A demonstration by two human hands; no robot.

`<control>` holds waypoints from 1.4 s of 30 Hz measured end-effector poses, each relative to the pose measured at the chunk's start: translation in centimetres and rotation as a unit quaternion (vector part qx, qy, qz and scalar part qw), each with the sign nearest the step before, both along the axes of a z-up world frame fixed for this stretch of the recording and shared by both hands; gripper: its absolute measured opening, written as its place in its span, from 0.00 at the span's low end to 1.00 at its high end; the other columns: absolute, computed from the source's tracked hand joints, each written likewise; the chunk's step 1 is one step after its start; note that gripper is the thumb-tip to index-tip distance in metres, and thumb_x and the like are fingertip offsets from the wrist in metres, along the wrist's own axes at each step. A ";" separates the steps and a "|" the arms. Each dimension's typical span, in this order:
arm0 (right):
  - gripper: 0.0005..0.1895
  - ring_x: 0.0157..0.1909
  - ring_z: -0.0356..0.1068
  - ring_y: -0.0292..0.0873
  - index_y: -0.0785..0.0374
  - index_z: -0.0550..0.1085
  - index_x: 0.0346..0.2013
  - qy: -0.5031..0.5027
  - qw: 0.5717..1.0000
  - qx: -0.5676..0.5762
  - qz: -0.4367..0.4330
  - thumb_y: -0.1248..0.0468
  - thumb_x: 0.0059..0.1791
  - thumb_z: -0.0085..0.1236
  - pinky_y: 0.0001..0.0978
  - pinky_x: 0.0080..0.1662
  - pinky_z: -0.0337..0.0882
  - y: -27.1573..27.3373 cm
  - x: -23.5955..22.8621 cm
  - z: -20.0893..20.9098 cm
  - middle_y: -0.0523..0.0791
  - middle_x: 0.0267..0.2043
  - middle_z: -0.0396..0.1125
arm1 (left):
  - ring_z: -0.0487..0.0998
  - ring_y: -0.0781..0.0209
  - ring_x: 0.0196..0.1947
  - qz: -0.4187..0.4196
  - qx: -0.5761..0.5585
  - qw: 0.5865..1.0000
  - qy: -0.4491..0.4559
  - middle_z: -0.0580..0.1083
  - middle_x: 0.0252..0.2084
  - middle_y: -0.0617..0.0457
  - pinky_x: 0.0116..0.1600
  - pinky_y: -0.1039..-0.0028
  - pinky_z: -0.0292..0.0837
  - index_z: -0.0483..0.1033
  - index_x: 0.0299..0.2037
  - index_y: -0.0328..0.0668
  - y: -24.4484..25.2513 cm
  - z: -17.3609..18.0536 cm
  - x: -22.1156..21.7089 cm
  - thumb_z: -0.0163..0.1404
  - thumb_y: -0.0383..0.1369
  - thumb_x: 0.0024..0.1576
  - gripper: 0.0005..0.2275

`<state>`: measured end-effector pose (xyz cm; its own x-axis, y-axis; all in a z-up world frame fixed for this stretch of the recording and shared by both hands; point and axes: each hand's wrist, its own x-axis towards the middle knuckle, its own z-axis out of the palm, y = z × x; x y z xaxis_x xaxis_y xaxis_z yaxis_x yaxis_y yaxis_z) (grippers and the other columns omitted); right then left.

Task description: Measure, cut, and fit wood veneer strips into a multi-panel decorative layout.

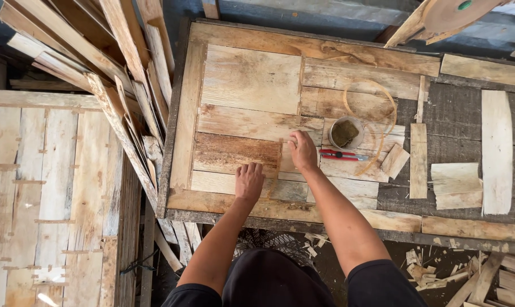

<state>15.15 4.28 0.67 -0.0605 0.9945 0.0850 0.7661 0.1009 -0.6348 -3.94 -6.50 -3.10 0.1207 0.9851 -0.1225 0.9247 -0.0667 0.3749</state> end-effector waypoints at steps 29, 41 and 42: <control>0.16 0.39 0.75 0.51 0.63 0.76 0.35 -0.024 0.974 -0.222 -0.036 0.52 0.49 0.63 0.44 0.42 0.73 -1.4 0.6 -3.2 0.50 0.36 0.75 | 0.34 0.48 0.80 -0.017 -0.109 0.993 0.036 0.37 0.80 0.47 0.75 0.40 0.23 0.40 0.78 0.64 -0.5 -0.5 0.7 0.29 0.45 0.68 0.26; 0.26 0.31 0.73 0.45 0.60 0.73 0.28 -0.078 0.948 -0.296 -0.085 0.39 0.45 0.64 0.42 0.35 0.73 0.2 -1.2 -2.6 0.45 0.28 0.72 | 0.34 0.48 0.80 -0.009 -0.120 0.992 0.029 0.37 0.81 0.48 0.75 0.40 0.22 0.40 0.78 0.65 -0.4 -0.7 0.9 0.28 0.45 0.69 0.26; 0.27 0.29 0.72 0.42 0.58 0.71 0.28 -0.085 0.946 -0.300 -0.087 0.38 0.44 0.66 0.40 0.31 0.73 0.1 -1.2 -3.0 0.42 0.27 0.70 | 0.34 0.48 0.80 -0.007 -0.122 0.992 0.031 0.37 0.81 0.48 0.75 0.40 0.22 0.40 0.78 0.65 -0.4 -0.8 0.9 0.28 0.45 0.69 0.26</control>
<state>13.90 4.42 -2.37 0.1467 0.8568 -0.4943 0.8343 -0.3756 -0.4035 -3.02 -6.87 -3.87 0.1196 0.9231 -0.3654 0.9459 0.0059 0.3245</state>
